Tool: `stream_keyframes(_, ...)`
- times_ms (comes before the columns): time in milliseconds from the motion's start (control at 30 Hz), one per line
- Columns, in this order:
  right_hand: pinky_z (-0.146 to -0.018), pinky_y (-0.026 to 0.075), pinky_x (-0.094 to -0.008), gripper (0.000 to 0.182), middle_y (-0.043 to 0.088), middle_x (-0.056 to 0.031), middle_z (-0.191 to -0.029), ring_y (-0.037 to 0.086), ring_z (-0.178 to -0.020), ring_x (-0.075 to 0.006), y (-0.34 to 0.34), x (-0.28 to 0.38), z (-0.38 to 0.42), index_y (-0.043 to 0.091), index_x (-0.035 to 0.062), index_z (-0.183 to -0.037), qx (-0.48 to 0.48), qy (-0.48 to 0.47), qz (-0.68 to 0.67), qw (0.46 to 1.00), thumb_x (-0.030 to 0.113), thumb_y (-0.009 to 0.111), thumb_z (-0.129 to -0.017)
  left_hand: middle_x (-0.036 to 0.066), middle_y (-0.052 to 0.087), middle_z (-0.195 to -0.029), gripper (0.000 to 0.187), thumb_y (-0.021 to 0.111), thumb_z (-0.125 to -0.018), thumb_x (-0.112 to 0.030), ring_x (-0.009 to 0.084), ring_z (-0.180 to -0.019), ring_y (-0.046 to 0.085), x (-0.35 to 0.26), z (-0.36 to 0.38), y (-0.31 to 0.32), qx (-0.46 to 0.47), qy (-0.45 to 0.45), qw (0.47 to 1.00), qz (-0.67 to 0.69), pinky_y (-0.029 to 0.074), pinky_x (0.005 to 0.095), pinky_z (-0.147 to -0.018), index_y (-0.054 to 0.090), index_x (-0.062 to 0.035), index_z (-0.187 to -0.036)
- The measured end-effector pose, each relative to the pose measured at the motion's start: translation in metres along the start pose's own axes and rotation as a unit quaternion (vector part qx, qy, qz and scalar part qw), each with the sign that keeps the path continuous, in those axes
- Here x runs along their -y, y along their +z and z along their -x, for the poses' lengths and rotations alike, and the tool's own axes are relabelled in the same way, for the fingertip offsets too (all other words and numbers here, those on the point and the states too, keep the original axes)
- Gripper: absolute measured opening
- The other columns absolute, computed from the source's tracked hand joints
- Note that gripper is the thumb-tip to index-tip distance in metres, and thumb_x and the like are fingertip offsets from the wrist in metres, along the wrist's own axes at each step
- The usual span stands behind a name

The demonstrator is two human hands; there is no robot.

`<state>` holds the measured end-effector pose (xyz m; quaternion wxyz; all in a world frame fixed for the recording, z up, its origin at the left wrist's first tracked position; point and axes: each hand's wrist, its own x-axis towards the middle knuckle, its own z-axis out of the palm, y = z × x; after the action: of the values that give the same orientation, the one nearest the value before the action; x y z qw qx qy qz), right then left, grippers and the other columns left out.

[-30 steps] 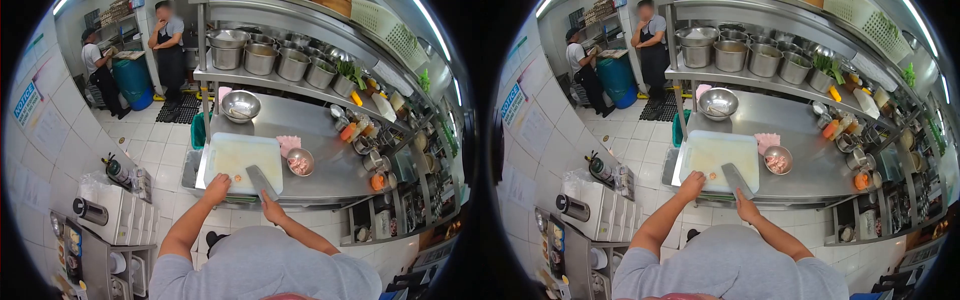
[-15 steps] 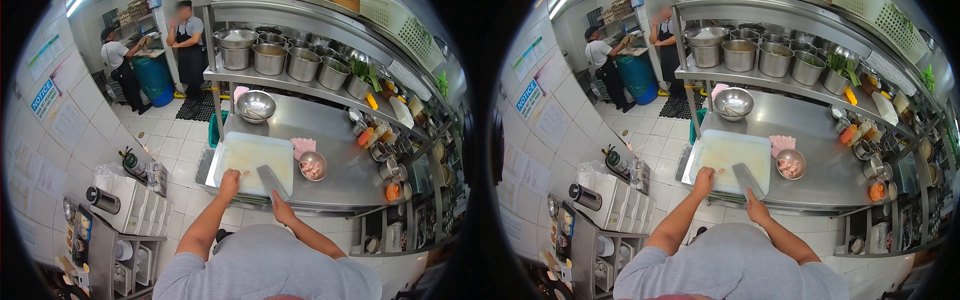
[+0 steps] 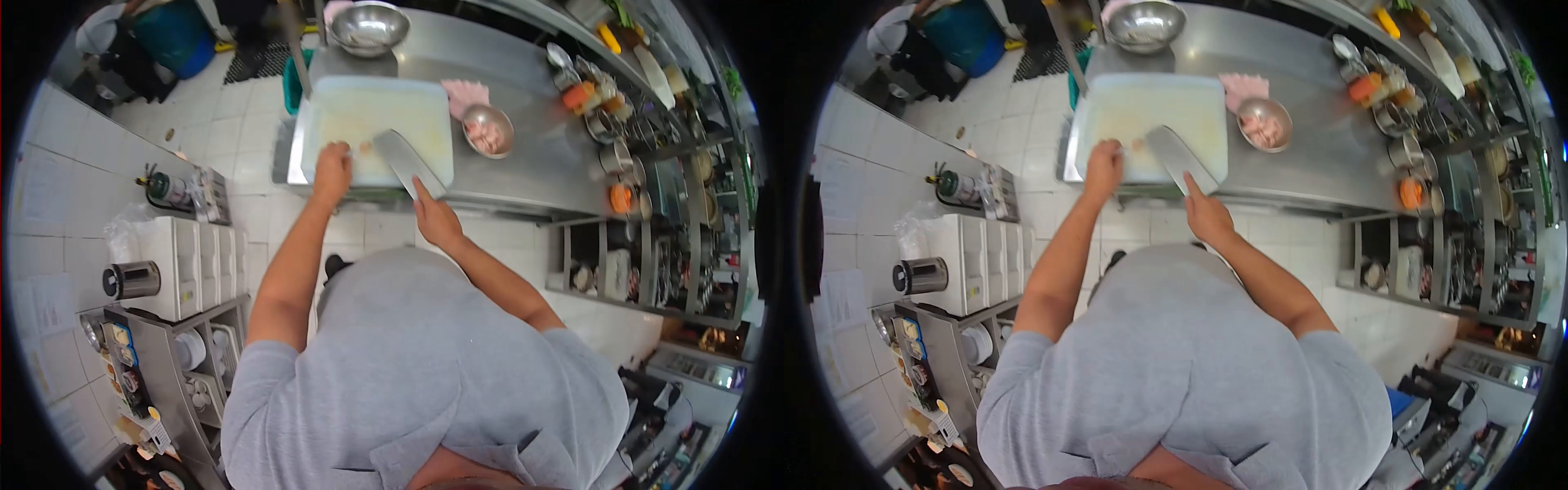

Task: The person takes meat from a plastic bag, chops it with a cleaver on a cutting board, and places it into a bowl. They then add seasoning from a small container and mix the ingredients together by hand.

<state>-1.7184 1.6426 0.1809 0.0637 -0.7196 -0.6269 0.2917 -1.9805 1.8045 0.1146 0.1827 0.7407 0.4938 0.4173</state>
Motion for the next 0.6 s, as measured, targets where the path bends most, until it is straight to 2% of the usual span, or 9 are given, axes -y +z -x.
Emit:
stream_keyframes(133, -0.088, 0.054, -0.0674, 0.066, 0.075, -0.0357, -0.097, 0.072, -0.093, -0.0584, 0.009, -0.001, -0.016, 0.029, 0.0253, -0.178, -0.023, -0.036, -0.024, 0.999, 0.029, 0.051, -0.116, 0.023, 0.069, -0.103, 0.006, 0.071, -0.094, 0.002, 0.0467, -0.103, 0.066, -0.006, 0.0, -0.005, 0.004, -0.008, 1.0, -0.003, 0.054, 0.0547, -0.09, 0.075, 0.0007, -0.098)
stream_keyframes(233, -0.087, 0.055, -0.0658, 0.066, 0.075, -0.0347, -0.094, 0.072, -0.09, -0.0575, -0.008, 0.03, -0.015, 0.029, 0.0246, -0.178, -0.049, -0.052, -0.058, 0.996, 0.03, 0.051, -0.116, 0.021, 0.069, -0.102, 0.006, 0.073, -0.095, -0.001, 0.0448, -0.103, 0.067, -0.005, 0.003, -0.007, 0.023, -0.026, 0.999, -0.018, 0.055, 0.0529, -0.09, 0.076, 0.0012, -0.1)
stream_keyframes(300, -0.086, 0.055, -0.0651, 0.065, 0.075, -0.0344, -0.094, 0.072, -0.09, -0.0571, -0.007, 0.042, -0.017, 0.029, 0.0241, -0.178, -0.06, -0.061, -0.086, 0.993, 0.03, 0.05, -0.117, 0.022, 0.07, -0.103, 0.013, 0.077, -0.095, -0.005, 0.0431, -0.1, 0.069, -0.005, 0.001, -0.007, 0.028, -0.044, 0.999, -0.007, 0.056, 0.0505, -0.09, 0.078, 0.0019, -0.105)
stream_keyframes(400, -0.085, 0.055, -0.0644, 0.064, 0.076, -0.0336, -0.094, 0.072, -0.089, -0.0563, 0.013, 0.038, -0.02, 0.032, 0.0232, -0.178, -0.037, -0.066, -0.071, 0.995, 0.03, 0.051, -0.117, 0.02, 0.068, -0.106, 0.015, 0.077, -0.093, -0.003, 0.0427, -0.105, 0.066, -0.014, 0.006, -0.01, 0.035, -0.055, 0.998, 0.006, 0.055, 0.0515, -0.093, 0.079, 0.0012, -0.108)
stream_keyframes(500, -0.083, 0.054, -0.0644, 0.064, 0.075, -0.034, -0.092, 0.072, -0.087, -0.0555, 0.017, 0.035, -0.032, 0.031, 0.0222, -0.178, 0.013, -0.061, -0.022, 0.998, 0.03, 0.051, -0.117, 0.02, 0.067, -0.111, 0.02, 0.08, -0.091, -0.003, 0.042, -0.107, 0.066, -0.014, 0.006, -0.013, 0.04, -0.024, 0.999, -0.012, 0.055, 0.0506, -0.095, 0.079, 0.0012, -0.111)
stream_keyframes(600, -0.083, 0.054, -0.065, 0.065, 0.074, -0.0338, -0.09, 0.072, -0.086, -0.0554, 0.005, 0.039, -0.028, 0.029, 0.021, -0.179, -0.029, -0.059, -0.039, 0.997, 0.029, 0.05, -0.117, 0.02, 0.067, -0.113, 0.025, 0.083, -0.091, -0.006, 0.041, -0.11, 0.066, -0.009, 0.005, -0.013, 0.071, -0.036, 0.996, -0.029, 0.054, 0.0483, -0.098, 0.079, 0.0022, -0.115)
